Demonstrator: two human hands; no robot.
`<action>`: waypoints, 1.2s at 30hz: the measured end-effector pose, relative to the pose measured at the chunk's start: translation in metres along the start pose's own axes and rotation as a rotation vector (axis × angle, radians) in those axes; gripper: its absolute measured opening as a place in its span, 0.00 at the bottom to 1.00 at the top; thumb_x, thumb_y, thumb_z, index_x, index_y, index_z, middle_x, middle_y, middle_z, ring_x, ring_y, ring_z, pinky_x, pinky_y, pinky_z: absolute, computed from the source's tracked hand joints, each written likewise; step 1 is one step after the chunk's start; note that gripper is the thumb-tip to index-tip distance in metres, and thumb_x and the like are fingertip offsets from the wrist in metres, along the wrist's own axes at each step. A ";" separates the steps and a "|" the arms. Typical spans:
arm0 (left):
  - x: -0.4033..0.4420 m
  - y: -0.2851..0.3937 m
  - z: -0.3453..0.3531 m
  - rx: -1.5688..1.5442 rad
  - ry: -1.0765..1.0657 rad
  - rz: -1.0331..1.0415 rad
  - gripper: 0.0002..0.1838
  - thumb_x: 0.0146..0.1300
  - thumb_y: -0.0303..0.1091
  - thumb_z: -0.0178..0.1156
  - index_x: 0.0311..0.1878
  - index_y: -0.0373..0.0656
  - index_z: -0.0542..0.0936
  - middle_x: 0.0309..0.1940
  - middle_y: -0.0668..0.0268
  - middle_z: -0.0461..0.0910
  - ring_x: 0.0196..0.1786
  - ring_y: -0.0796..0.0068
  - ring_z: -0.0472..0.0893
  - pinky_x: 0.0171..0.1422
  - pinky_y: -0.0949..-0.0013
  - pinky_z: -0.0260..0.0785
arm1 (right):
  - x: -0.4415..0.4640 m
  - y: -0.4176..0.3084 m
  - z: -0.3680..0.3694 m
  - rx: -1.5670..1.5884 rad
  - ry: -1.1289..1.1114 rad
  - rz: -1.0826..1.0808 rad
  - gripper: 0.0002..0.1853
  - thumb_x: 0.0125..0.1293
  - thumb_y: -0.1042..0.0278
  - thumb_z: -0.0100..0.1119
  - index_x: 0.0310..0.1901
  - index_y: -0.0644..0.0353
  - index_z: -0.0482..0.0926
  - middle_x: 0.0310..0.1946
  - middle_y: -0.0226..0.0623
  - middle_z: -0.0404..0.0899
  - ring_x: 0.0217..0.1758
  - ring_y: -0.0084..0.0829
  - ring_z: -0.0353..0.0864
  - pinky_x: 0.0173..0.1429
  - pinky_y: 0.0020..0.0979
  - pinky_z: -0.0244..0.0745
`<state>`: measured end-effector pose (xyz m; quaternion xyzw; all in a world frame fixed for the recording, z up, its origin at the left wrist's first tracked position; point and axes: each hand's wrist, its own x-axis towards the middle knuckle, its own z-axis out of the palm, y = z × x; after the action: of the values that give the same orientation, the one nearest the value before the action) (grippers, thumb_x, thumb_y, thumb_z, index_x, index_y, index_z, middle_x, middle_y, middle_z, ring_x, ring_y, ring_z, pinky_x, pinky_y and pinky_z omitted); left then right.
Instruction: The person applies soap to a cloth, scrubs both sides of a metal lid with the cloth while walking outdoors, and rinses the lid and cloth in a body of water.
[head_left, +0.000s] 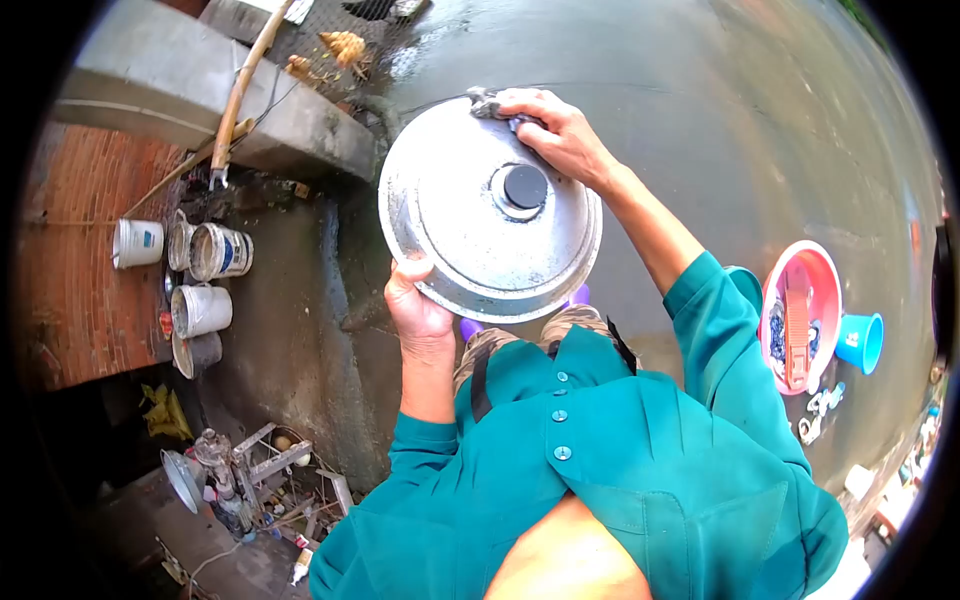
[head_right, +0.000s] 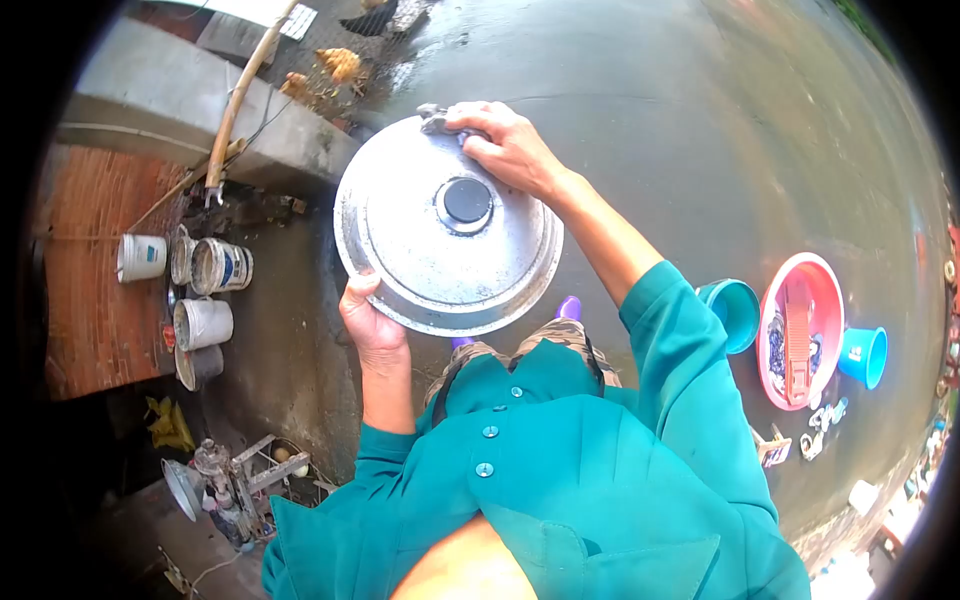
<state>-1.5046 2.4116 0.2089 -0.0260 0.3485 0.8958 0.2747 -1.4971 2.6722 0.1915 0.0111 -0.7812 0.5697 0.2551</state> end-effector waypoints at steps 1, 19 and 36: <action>0.010 -0.012 0.008 -0.036 0.001 -0.045 0.27 0.42 0.20 0.51 0.53 0.31 0.72 0.46 0.55 0.78 0.50 0.60 0.77 0.60 0.61 0.68 | -0.020 0.016 -0.019 -0.036 0.119 0.008 0.16 0.54 0.73 0.50 0.46 0.60 0.78 0.50 0.42 0.75 0.57 0.39 0.71 0.61 0.33 0.66; 0.120 -0.218 0.165 0.088 -0.466 -0.583 0.31 0.44 0.24 0.54 0.57 0.34 0.69 0.54 0.54 0.73 0.59 0.55 0.70 0.68 0.53 0.56 | -0.182 0.008 -0.235 -0.657 0.913 0.282 0.19 0.59 0.74 0.51 0.54 0.61 0.74 0.57 0.43 0.70 0.63 0.39 0.66 0.66 0.34 0.62; 0.238 -0.269 0.258 0.219 -0.556 -0.660 0.33 0.39 0.20 0.55 0.57 0.34 0.67 0.47 0.60 0.75 0.51 0.65 0.75 0.58 0.63 0.67 | 0.029 0.029 -0.293 -0.952 0.400 -0.056 0.18 0.50 0.67 0.57 0.46 0.57 0.75 0.48 0.35 0.74 0.53 0.36 0.71 0.57 0.38 0.66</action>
<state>-1.5319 2.8520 0.1829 0.1355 0.3272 0.6909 0.6303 -1.4184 2.9529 0.2429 -0.1946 -0.8893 0.1350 0.3913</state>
